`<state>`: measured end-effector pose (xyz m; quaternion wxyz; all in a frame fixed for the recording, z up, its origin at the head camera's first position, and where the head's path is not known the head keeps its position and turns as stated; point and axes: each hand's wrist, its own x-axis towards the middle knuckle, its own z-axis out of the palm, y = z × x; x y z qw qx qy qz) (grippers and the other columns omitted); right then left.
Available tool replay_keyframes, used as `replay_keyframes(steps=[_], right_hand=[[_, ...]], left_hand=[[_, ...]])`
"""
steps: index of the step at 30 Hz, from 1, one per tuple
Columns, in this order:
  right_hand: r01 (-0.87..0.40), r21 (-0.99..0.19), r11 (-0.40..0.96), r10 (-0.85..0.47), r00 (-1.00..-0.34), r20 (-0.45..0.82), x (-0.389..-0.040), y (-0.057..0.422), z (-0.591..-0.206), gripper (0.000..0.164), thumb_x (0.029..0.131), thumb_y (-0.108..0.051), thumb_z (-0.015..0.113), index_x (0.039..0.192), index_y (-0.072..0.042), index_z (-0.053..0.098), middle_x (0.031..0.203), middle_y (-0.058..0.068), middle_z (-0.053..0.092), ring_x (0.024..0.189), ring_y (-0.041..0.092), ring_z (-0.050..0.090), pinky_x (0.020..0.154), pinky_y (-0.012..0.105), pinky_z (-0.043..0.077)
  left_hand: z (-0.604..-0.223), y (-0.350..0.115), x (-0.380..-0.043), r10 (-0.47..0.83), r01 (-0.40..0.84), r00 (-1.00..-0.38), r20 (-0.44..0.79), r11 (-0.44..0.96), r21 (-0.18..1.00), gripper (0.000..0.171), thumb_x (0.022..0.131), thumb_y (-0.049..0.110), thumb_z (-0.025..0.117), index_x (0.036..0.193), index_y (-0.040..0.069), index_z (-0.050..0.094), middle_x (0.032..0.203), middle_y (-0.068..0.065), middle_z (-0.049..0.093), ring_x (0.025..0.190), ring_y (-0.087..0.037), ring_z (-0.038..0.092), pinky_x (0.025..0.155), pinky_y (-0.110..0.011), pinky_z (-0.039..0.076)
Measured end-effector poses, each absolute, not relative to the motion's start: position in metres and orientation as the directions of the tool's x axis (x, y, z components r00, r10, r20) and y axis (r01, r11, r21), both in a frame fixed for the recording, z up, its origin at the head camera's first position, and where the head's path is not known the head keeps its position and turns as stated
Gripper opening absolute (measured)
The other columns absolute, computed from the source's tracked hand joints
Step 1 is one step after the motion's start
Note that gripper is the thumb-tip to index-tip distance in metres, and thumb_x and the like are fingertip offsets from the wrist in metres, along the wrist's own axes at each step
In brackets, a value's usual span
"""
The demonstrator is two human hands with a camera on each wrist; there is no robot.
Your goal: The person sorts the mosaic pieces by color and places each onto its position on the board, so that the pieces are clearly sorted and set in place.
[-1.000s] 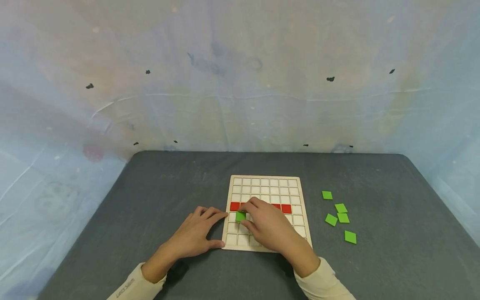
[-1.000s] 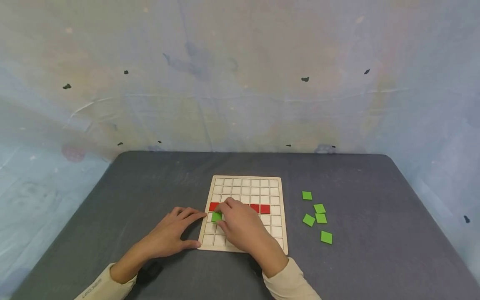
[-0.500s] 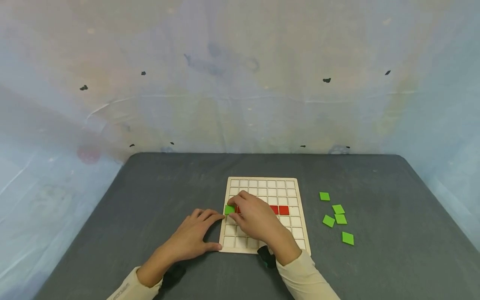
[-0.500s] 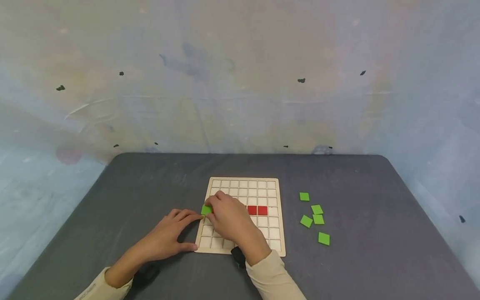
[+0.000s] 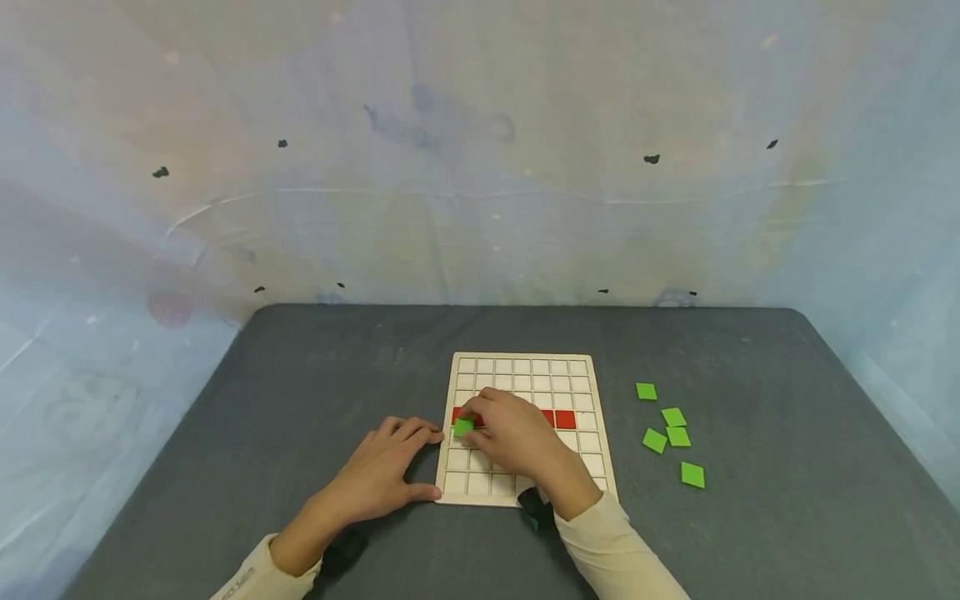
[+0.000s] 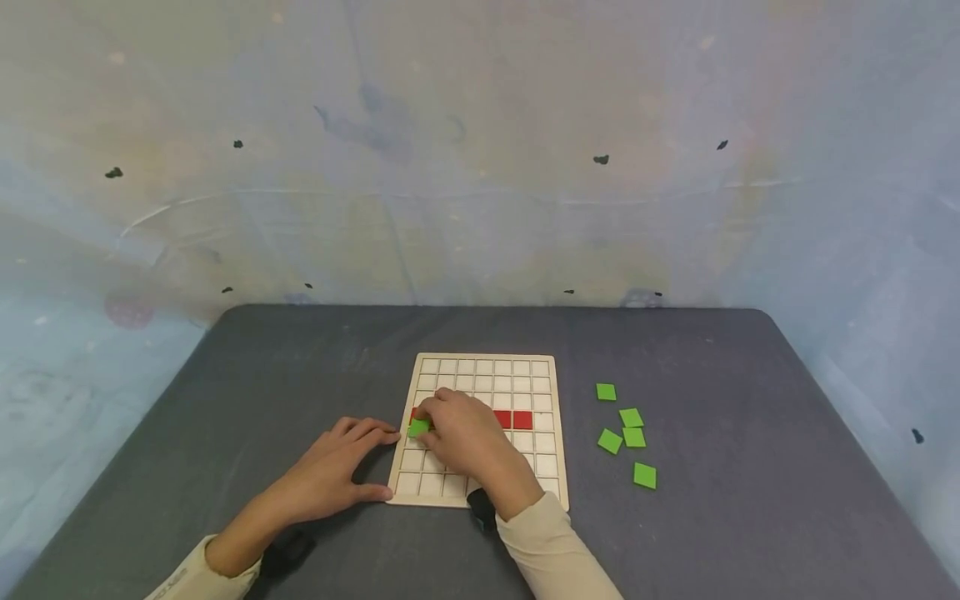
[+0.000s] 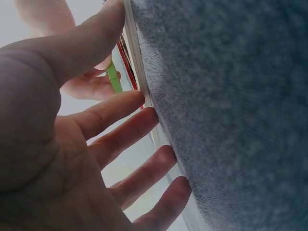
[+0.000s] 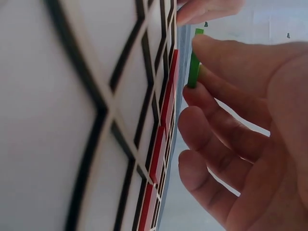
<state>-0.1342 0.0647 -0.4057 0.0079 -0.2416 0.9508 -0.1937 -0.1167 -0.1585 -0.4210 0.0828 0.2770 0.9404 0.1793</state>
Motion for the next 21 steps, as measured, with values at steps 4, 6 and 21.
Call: replay_keyframes(steps=[4,6,21], right_hand=[[-0.477,-0.361,0.802,-0.483,-0.872,0.078,-0.1365,0.0623,-0.4078,0.027,0.089,-0.031,0.076,0.114,-0.019,0.072,0.104,-0.005,0.067,0.090,0.011,0.064,0.079,0.030,0.054],[-0.484,-0.360,0.797,-0.493,-0.867,0.074,-0.1371,0.0609,-0.4091,0.027,0.089,-0.031,0.075,0.113,-0.019,0.072,0.104,-0.005,0.066,0.090,0.010,0.065,0.079,0.030,0.054],[-0.481,-0.371,0.794,-0.493,-0.867,0.070,-0.1361,0.0591,-0.4137,0.022,0.090,-0.029,0.075,0.110,-0.022,0.074,0.106,-0.005,0.065,0.085,0.009,0.063,0.076,0.027,0.054]], left_hand=[[-0.4209,-0.1595,-0.1168,0.552,0.498,-0.833,-0.042,0.781,0.377,0.064,0.078,0.046,0.081,0.133,0.022,0.061,0.136,0.004,0.055,0.121,-0.026,0.048,0.094,-0.055,0.042],[-0.4209,-0.1597,-0.1166,0.554,0.502,-0.832,-0.037,0.779,0.376,0.063,0.078,0.046,0.081,0.133,0.022,0.061,0.136,0.004,0.055,0.121,-0.026,0.048,0.094,-0.055,0.042],[-0.4218,-0.1583,-0.1163,0.553,0.497,-0.832,-0.045,0.780,0.380,0.065,0.077,0.045,0.082,0.134,0.021,0.060,0.136,0.004,0.055,0.121,-0.026,0.048,0.093,-0.054,0.043]])
